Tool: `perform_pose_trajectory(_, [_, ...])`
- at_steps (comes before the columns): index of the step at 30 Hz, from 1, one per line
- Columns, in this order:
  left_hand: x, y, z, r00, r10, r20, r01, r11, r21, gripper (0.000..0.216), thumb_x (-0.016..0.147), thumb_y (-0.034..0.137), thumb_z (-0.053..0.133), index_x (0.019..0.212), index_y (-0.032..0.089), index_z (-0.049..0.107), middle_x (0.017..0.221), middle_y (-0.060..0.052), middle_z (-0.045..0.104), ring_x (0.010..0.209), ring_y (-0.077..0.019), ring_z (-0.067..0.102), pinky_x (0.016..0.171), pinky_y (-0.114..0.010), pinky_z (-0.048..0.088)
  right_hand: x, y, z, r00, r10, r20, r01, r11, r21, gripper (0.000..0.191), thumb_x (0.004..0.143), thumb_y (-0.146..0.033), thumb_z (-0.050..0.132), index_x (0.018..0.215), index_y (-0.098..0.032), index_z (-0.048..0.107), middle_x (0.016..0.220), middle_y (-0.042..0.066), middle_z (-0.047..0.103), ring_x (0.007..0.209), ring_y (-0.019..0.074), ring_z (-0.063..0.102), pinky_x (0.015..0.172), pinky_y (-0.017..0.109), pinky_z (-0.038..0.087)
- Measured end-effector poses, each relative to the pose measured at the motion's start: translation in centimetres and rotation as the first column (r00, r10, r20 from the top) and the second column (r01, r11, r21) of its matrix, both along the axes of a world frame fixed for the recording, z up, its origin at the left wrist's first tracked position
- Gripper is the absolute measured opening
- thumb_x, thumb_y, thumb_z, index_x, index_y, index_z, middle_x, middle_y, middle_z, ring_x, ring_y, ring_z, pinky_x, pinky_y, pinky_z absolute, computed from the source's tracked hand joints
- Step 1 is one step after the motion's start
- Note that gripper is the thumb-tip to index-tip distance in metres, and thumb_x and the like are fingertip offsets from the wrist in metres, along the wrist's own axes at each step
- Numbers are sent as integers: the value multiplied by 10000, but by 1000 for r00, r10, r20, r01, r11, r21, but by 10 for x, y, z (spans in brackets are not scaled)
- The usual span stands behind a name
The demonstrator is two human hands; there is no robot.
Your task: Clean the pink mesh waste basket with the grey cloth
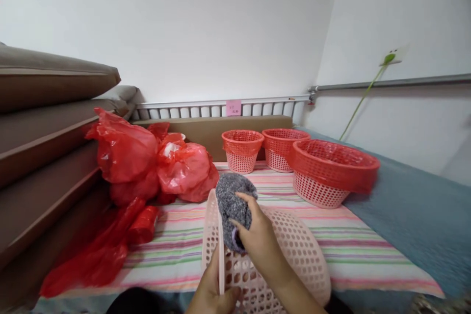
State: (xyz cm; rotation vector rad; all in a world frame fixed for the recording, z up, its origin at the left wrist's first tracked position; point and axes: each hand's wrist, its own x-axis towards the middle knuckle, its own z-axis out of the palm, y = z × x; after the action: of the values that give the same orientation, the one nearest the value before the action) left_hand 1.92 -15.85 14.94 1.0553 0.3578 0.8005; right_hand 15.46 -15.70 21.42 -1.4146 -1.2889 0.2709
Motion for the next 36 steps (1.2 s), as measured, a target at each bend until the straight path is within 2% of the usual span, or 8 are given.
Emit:
perform_pose_trajectory(4, [-7, -5, -19, 993, -4, -120, 1, 1000, -27, 914, 625, 462, 776, 1390, 199, 349, 1216, -165, 619, 1051, -347, 617, 859, -414, 490, -5, -10, -22, 998, 15, 56, -11, 998, -66, 535, 703, -160, 565, 1227, -250, 499, 1256, 52, 580, 1174, 228, 531, 1002, 396, 410])
perform_pose_trajectory(8, [-10, -8, -22, 995, -70, -75, 70, 998, 0, 928, 633, 518, 751, 1404, 223, 327, 1269, -172, 580, 1049, -356, 618, 800, -401, 515, -8, -14, -24, 992, 10, 123, 2, 996, -93, 584, 695, -139, 554, 1263, -246, 478, 1278, 62, 566, 1189, 235, 522, 1011, 410, 403])
perform_pose_trajectory(13, [-13, -6, -17, 997, -79, -18, 80, 993, 81, 822, 696, 479, 723, 1393, 217, 375, 1345, -155, 533, 1169, -337, 557, 1015, -458, 395, -14, 0, -12, 991, 53, 126, -40, 994, -99, 562, 683, -88, 550, 1218, -255, 516, 1234, 52, 591, 1157, 222, 540, 1003, 380, 404])
perform_pose_trajectory(18, [-19, -3, -38, 996, -11, -93, 21, 993, 112, 812, 664, 467, 749, 1365, 189, 448, 1368, -151, 523, 1323, -361, 389, 1122, -485, 242, -13, 25, 0, 986, 89, 140, -67, 986, -154, 597, 649, -28, 516, 1208, -238, 519, 1176, 57, 626, 1099, 220, 582, 941, 352, 446])
perform_pose_trajectory(26, [-7, -1, -68, 994, -91, -55, 67, 939, -338, 860, 595, 740, 603, 1289, 237, 526, 1184, -122, 668, 1175, -357, 561, 1011, -480, 405, -10, 62, 1, 967, 128, 218, -83, 975, -206, 542, 646, -46, 514, 1168, -190, 528, 1109, 85, 648, 1022, 224, 615, 879, 337, 466])
perform_pose_trajectory(29, [-4, -1, -61, 996, -72, -49, 49, 931, -362, 995, 544, 687, 686, 1379, 227, 400, 1200, -138, 651, 1149, -365, 576, 926, -457, 473, -12, 64, -1, 969, 116, 218, -73, 978, -195, 534, 659, -55, 515, 1173, -201, 520, 1104, 80, 648, 1009, 219, 619, 867, 334, 471])
perform_pose_trajectory(32, [-2, -2, -43, 998, 47, -39, -55, 975, -213, 1182, 512, 479, 812, 1464, 216, 162, 1256, -161, 598, 1080, -361, 614, 832, -413, 513, -12, 56, -1, 974, 84, 213, -52, 987, -152, 584, 640, -20, 491, 1188, -220, 512, 1148, 65, 632, 1057, 204, 599, 909, 326, 452])
perform_pose_trajectory(36, [0, 1, -15, 988, 134, -81, -142, 984, -104, 1087, 612, 410, 762, 1467, 197, 126, 1258, -178, 568, 1060, -342, 611, 827, -400, 501, -10, 25, -5, 979, 36, 201, -17, 995, -99, 619, 644, -30, 484, 1230, -227, 496, 1219, 60, 600, 1130, 202, 560, 970, 341, 423])
